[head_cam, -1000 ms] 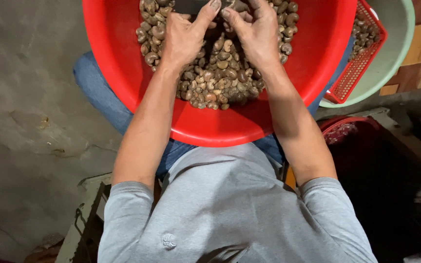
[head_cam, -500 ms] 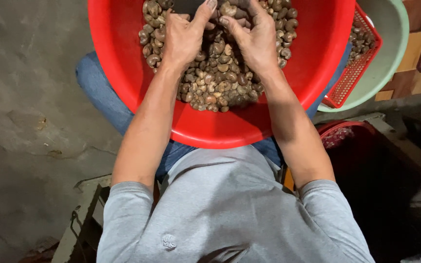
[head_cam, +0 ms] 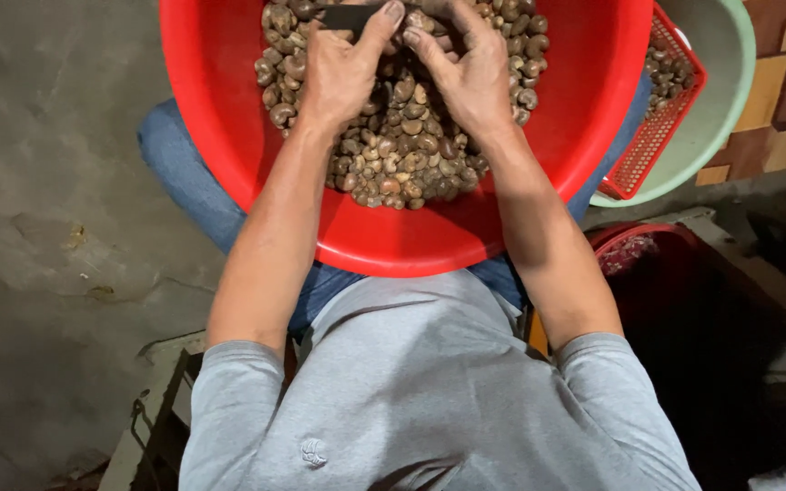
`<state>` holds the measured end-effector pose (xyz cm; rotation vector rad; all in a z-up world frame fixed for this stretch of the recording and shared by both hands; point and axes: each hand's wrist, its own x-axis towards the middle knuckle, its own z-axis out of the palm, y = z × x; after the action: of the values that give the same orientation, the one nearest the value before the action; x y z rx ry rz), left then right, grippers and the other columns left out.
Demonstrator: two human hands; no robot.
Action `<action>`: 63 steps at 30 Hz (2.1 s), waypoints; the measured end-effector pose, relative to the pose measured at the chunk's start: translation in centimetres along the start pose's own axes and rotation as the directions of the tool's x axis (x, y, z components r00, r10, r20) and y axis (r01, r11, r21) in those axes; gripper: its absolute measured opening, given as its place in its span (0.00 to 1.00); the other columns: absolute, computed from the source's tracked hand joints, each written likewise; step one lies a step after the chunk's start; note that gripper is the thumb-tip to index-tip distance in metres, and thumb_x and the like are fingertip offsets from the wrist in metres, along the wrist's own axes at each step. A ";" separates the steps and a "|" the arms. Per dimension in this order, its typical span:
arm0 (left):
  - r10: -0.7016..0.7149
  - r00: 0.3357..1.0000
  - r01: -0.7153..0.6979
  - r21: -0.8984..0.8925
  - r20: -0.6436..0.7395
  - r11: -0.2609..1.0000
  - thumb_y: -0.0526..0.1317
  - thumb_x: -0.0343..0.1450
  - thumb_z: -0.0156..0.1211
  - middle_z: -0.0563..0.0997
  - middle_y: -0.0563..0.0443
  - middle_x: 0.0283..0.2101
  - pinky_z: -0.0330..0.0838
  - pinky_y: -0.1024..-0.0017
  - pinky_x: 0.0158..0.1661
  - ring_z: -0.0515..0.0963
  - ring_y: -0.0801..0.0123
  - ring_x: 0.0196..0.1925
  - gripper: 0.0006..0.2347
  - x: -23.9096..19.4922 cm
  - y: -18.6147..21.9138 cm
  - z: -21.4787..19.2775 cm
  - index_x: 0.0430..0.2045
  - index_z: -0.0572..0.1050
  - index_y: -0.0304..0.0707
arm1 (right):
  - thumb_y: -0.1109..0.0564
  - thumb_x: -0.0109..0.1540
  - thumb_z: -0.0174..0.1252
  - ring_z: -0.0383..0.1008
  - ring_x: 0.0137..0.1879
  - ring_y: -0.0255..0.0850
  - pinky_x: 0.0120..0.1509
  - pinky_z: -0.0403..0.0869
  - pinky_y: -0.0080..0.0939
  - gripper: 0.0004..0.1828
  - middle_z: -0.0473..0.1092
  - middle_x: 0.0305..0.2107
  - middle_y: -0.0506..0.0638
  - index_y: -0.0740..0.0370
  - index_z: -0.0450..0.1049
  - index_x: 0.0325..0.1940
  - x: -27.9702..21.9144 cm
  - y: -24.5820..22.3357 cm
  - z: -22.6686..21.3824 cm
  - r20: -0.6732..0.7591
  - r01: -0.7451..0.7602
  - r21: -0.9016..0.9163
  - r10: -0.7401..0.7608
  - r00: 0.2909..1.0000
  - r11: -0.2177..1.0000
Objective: The person sits with a red basin of cashew nuts on their lap and uses a small knife to peel the outer skin off the nuts. They hold the nut in one hand and scrape the skin with the knife, then place the peeled nut into a red basket in a green basin to the right.
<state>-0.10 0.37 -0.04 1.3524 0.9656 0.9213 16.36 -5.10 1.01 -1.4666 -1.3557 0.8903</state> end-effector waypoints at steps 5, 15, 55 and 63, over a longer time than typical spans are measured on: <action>0.076 0.992 -0.075 -0.012 0.105 0.997 0.38 0.78 0.53 0.83 0.54 0.43 0.79 0.74 0.42 0.80 0.74 0.44 0.08 0.4 -1.0 0.1 0.43 0.80 0.38 | 0.59 0.69 0.61 0.73 0.40 0.30 0.43 0.74 0.30 0.10 0.78 0.40 0.47 0.60 0.75 0.55 -0.2 1.0 0.0 -0.032 0.034 -0.042 -0.036 0.999 0.999; -0.088 0.989 0.099 0.089 -0.120 0.991 0.43 0.75 0.57 0.88 0.51 0.34 0.85 0.76 0.32 0.90 0.74 0.35 0.09 -0.1 0.2 -0.6 0.41 0.80 0.39 | 0.62 0.69 0.62 0.70 0.39 0.38 0.43 0.71 0.37 0.08 0.70 0.36 0.49 0.57 0.70 0.50 -5.8 -0.1 -9.3 -0.443 0.049 -0.155 -0.114 0.889 0.987; -0.344 0.938 0.341 0.236 -0.028 0.910 0.56 0.78 0.58 0.58 0.67 0.09 0.56 0.74 0.16 0.54 0.78 0.07 0.26 -0.8 1.1 0.0 0.08 0.59 0.56 | 0.55 0.71 0.59 0.78 0.58 0.56 0.56 0.73 0.54 0.17 0.76 0.54 0.59 0.61 0.67 0.62 -1.2 -0.4 -4.1 0.203 -0.033 -0.409 0.126 0.971 0.912; -0.087 0.994 0.093 0.098 -0.060 0.991 0.47 0.77 0.62 0.66 0.68 0.22 0.60 0.74 0.27 0.64 0.83 0.26 0.16 -0.4 0.5 -0.4 0.18 0.67 0.51 | 0.58 0.73 0.54 0.85 0.32 0.44 0.35 0.83 0.35 0.11 0.72 0.31 0.50 0.61 0.61 0.56 0.1 -0.3 0.0 0.140 -0.175 0.196 0.149 0.979 0.965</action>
<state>-0.60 0.14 0.48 1.3618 1.1201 0.8552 16.30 -4.98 1.36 -1.3927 -1.2021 1.2098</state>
